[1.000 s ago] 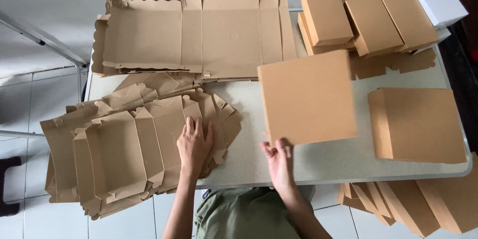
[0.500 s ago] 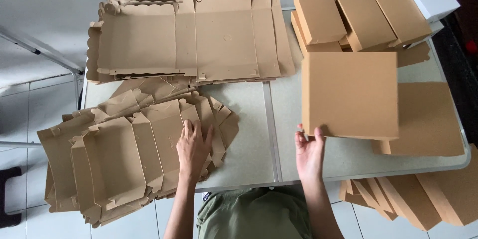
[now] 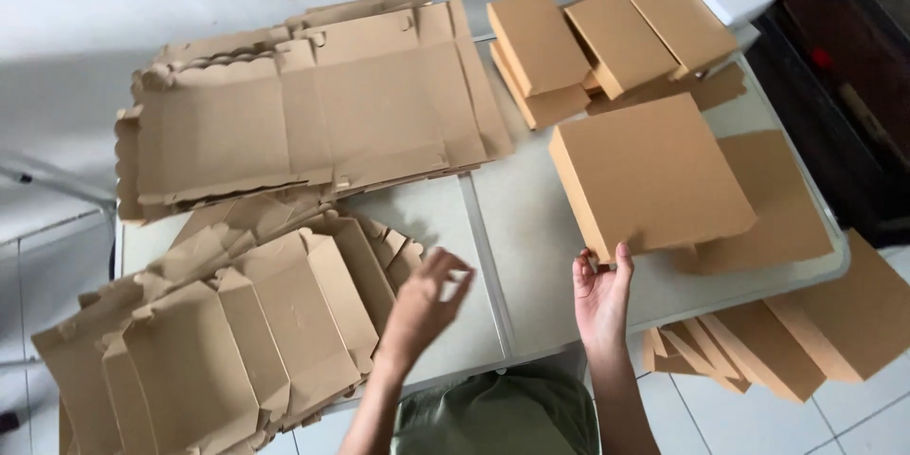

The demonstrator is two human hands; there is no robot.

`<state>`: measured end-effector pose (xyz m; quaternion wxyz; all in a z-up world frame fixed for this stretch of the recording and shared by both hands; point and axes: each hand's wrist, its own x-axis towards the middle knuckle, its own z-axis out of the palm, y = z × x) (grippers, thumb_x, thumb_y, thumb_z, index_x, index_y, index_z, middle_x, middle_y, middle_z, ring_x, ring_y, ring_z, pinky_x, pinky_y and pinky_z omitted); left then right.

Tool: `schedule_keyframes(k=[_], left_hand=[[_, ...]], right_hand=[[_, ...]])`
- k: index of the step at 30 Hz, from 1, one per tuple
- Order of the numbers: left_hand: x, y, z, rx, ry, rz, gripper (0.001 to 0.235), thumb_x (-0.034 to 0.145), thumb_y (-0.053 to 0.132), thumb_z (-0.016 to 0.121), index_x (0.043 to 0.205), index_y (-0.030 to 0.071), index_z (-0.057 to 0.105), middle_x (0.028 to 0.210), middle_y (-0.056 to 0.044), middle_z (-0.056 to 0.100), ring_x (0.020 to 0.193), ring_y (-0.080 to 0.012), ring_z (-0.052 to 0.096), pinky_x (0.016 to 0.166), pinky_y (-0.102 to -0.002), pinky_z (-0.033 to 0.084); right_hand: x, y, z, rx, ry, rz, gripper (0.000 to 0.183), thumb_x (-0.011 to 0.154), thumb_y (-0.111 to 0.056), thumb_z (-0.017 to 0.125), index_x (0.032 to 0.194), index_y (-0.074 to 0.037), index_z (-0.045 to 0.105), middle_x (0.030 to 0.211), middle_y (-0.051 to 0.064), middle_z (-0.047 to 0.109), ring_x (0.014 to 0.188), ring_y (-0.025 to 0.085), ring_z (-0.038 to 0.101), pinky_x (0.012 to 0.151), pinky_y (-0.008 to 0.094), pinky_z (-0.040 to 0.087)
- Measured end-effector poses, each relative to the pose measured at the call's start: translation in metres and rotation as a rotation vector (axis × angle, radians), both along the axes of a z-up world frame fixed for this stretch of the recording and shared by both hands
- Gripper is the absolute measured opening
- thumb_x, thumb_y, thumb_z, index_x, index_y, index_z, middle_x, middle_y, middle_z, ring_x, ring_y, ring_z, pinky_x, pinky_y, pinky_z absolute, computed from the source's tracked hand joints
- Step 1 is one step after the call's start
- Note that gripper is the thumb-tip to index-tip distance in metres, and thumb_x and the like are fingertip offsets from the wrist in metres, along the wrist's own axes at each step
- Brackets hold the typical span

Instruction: Folding various flat cardboard templates into boxes on a table

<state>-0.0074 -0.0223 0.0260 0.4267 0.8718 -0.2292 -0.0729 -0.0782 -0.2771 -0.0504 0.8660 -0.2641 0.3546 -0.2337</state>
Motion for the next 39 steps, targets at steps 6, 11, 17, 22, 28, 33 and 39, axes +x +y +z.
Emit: schedule_keyframes(k=[6, 11, 17, 22, 28, 33, 39], left_hand=[[-0.015, -0.051, -0.012, -0.022, -0.050, -0.351, 0.010, 0.095, 0.020, 0.070, 0.102, 0.012, 0.071, 0.093, -0.005, 0.068, 0.086, -0.0212, 0.076, 0.075, -0.034, 0.061], [-0.023, -0.042, -0.029, 0.011, 0.054, -0.454, 0.018, 0.101, 0.025, 0.062, 0.104, 0.008, 0.066, 0.098, -0.006, 0.064, 0.085, -0.0235, 0.072, 0.072, -0.037, 0.056], [-0.027, -0.023, -0.034, -0.050, 0.265, -0.473, 0.018, 0.104, 0.023, 0.057, 0.105, 0.007, 0.065, 0.107, -0.005, 0.061, 0.086, -0.0175, 0.072, 0.074, -0.034, 0.055], [-0.031, -0.020, -0.033, -0.050, 0.270, -0.473, 0.021, 0.105, 0.025, 0.056, 0.106, 0.007, 0.065, 0.108, -0.005, 0.060, 0.085, -0.0176, 0.071, 0.075, -0.034, 0.054], [-0.029, -0.018, -0.030, -0.068, 0.360, -0.470, 0.022, 0.105, 0.028, 0.055, 0.105, 0.008, 0.065, 0.109, -0.003, 0.058, 0.088, -0.0149, 0.069, 0.081, -0.031, 0.052], [-0.031, -0.015, -0.027, -0.064, 0.407, -0.424, 0.022, 0.105, 0.029, 0.055, 0.109, 0.010, 0.066, 0.110, -0.002, 0.058, 0.091, -0.0140, 0.067, 0.082, -0.031, 0.051], [-0.023, -0.013, -0.043, -0.084, 0.283, -0.470, 0.029, 0.106, 0.032, 0.051, 0.110, 0.006, 0.064, 0.109, -0.008, 0.063, 0.090, -0.0219, 0.071, 0.077, -0.036, 0.056]], right_hand=[[-0.007, -0.026, 0.006, 0.085, -0.131, -0.165, 0.044, 0.096, -0.046, 0.073, 0.120, -0.013, 0.056, 0.107, 0.008, 0.063, 0.089, 0.016, 0.072, 0.079, 0.023, 0.068], [-0.003, -0.032, 0.047, 0.132, -0.327, -0.349, 0.050, 0.086, -0.033, 0.081, 0.118, 0.001, 0.062, 0.110, 0.015, 0.069, 0.098, 0.021, 0.074, 0.087, 0.024, 0.067], [0.009, -0.025, 0.049, 0.039, -0.484, -0.302, 0.054, 0.089, -0.021, 0.075, 0.133, 0.007, 0.060, 0.133, 0.017, 0.067, 0.124, 0.021, 0.066, 0.110, 0.024, 0.054], [0.041, -0.009, 0.047, -0.308, -0.271, 0.191, 0.029, 0.102, -0.011, 0.053, 0.129, -0.002, 0.055, 0.158, 0.020, 0.045, 0.140, 0.031, 0.052, 0.121, 0.033, 0.043], [0.098, -0.064, 0.045, -0.682, -0.073, 0.434, 0.075, 0.098, -0.022, 0.059, 0.160, -0.006, 0.019, 0.170, 0.013, 0.017, 0.153, 0.027, 0.032, 0.122, 0.038, 0.035], [0.112, -0.067, 0.044, -0.943, -0.026, 0.168, 0.080, 0.103, -0.033, 0.063, 0.163, -0.020, 0.011, 0.172, 0.015, -0.001, 0.156, 0.033, 0.034, 0.124, 0.050, 0.034], [0.103, -0.005, 0.008, -1.128, -0.191, 0.537, 0.046, 0.101, -0.017, 0.063, 0.143, -0.006, 0.049, 0.139, 0.011, 0.061, 0.126, 0.021, 0.062, 0.113, 0.032, 0.049]])
